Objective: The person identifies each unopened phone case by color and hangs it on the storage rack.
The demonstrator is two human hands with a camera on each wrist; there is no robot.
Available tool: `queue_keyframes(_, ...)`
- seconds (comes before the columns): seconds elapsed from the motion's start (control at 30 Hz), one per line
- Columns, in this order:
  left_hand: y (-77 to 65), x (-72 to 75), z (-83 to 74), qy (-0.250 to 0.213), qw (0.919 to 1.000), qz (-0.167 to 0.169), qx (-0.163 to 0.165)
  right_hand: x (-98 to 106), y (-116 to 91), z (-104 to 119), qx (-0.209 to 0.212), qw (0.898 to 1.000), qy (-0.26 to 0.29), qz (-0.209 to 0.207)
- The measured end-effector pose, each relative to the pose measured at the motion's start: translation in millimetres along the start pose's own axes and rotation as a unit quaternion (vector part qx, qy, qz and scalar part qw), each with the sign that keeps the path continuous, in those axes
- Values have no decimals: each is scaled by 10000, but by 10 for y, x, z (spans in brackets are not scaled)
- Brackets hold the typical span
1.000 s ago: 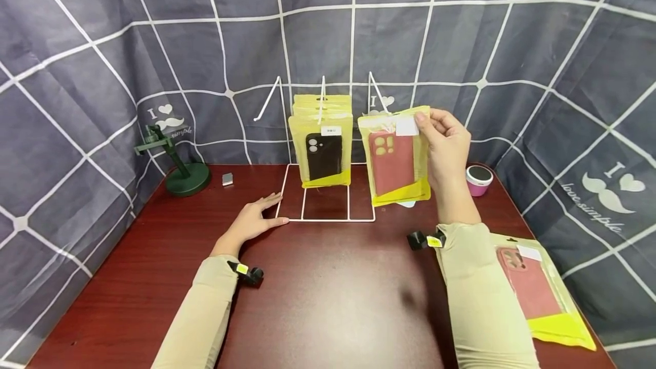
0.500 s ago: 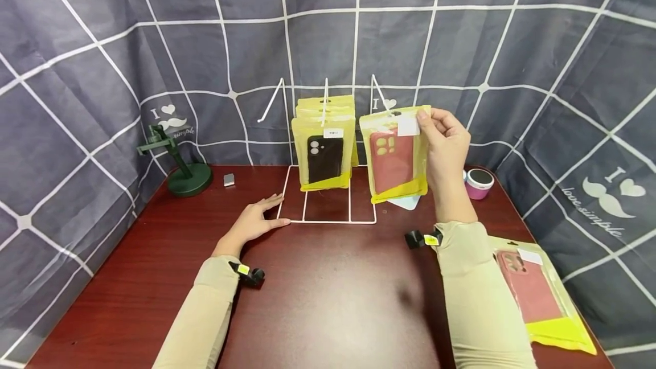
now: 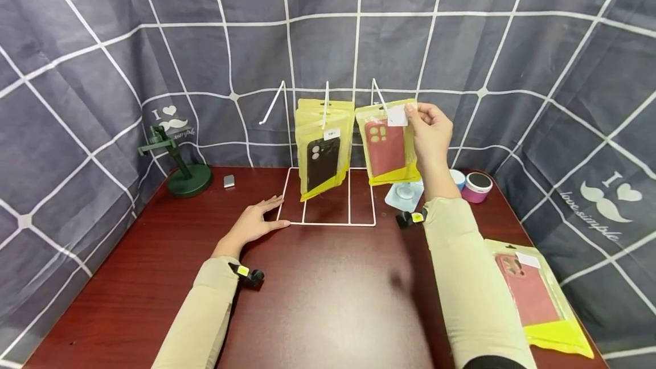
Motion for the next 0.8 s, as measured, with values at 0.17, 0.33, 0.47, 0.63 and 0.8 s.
queue_keyframes(0.17, -2, -9, 13, 39, 10000, 51, 24, -39, 84, -44, 4, 10000, -50, -54)
queue_keyframes(0.33, 2, 14, 0, 30, 10000, -2, -15, -33, 93, -62, 10, 9999, -53, 107)
queue_keyframes(0.47, -4, 35, -13, 9, 10000, -22, -82, 24, 54, -69, -22, 9985, -336, 422)
queue_keyframes(0.63, -5, 35, -13, 18, 10000, -18, -88, 239, -122, -75, 385, 9901, -686, 1162)
queue_keyframes(0.8, 6, 8, -20, -15, 10000, 9, -17, 741, -490, -219, 819, 9581, -2277, 1535)
Point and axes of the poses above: each hand's wrist, its own y-axis towards the middle knuckle, its own x-axis out of the back of the hand, z = x × y, the point moved 4 cm from there along y, towards the middle knuckle, and after that the axes turned 13 degrees about -x, right-handed, at the moved point
